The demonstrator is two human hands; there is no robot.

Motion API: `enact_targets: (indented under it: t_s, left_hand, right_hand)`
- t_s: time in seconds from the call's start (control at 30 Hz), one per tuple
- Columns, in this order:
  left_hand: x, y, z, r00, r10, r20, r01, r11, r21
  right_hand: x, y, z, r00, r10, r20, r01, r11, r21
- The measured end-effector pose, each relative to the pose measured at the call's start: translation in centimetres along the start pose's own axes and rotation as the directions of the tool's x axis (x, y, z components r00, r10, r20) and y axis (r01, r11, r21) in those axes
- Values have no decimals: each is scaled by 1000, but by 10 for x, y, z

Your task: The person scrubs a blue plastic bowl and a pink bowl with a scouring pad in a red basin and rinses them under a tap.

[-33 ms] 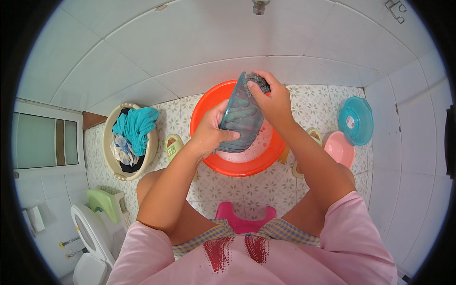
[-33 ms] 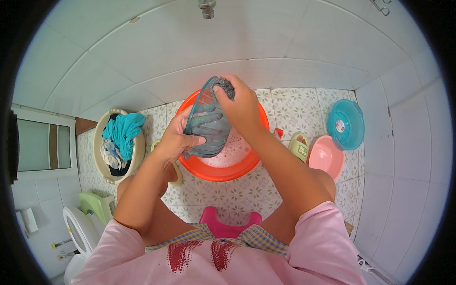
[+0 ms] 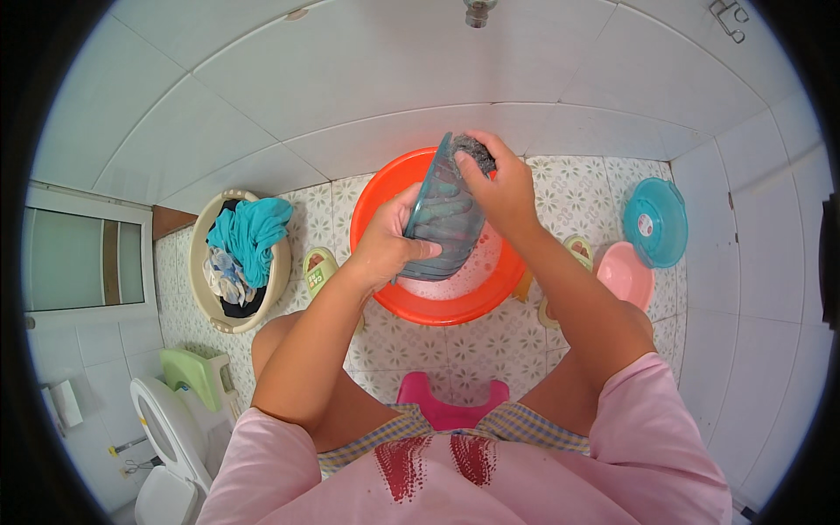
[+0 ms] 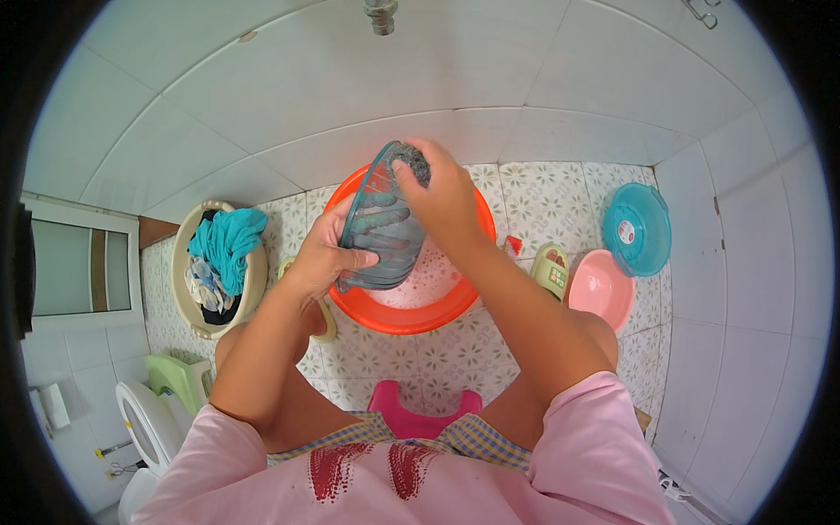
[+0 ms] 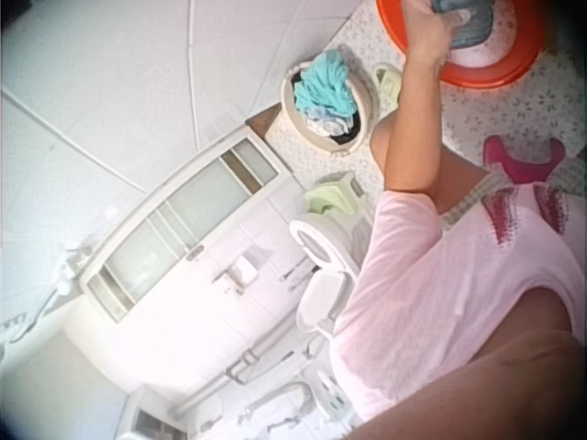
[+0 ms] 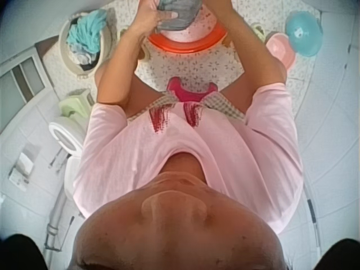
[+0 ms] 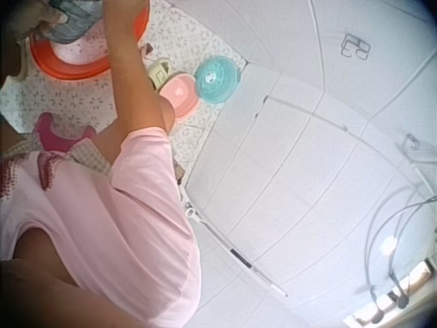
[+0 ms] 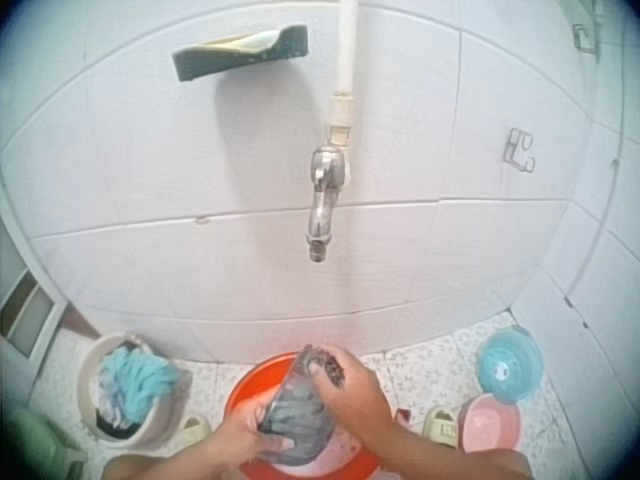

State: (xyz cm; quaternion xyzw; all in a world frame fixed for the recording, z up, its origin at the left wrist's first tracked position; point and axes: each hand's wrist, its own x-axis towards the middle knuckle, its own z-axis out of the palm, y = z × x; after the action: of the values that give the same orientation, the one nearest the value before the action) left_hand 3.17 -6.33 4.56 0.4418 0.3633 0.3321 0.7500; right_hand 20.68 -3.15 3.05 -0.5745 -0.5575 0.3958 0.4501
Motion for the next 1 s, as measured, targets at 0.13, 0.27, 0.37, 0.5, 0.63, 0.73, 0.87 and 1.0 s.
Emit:
enact_targets:
  t_s: [0.13, 0.27, 0.37, 0.5, 0.63, 0.73, 0.87, 1.0]
  left_hand:
    - [2, 4, -1, 992, -51, -115, 61, 994, 86]
    - [6, 0, -8, 987, 75, -142, -73, 997, 17]
    - [0, 8, -5, 991, 42, -125, -41, 999, 13]
    - [-1, 10, -1, 993, 8, -119, -7, 1000, 15]
    - [3, 4, -8, 989, 38, -141, -39, 999, -8]
    - [3, 3, -14, 987, 82, -140, -84, 996, -7]
    - [2, 5, -8, 990, 95, -107, -101, 993, -58]
    - [1, 5, -8, 984, 54, -170, -87, 977, -195]
  right_hand:
    - [-32, 1, 20, 876, -482, 12, 470, 850, -238]
    - [-35, 1, 24, 707, -701, 95, 701, 677, -223]
    - [-22, -2, 15, 808, -589, -31, 574, 797, -190]
    - [-9, -7, 0, 999, -37, -14, 38, 997, 71]
    - [-27, -2, 12, 913, -409, -13, 401, 900, -169]
    - [-34, -2, 20, 724, -681, 112, 684, 686, -246]
    - [-12, -6, 1, 943, -334, -6, 333, 942, -51]
    - [-17, 3, 5, 998, -61, -9, 62, 995, 76]
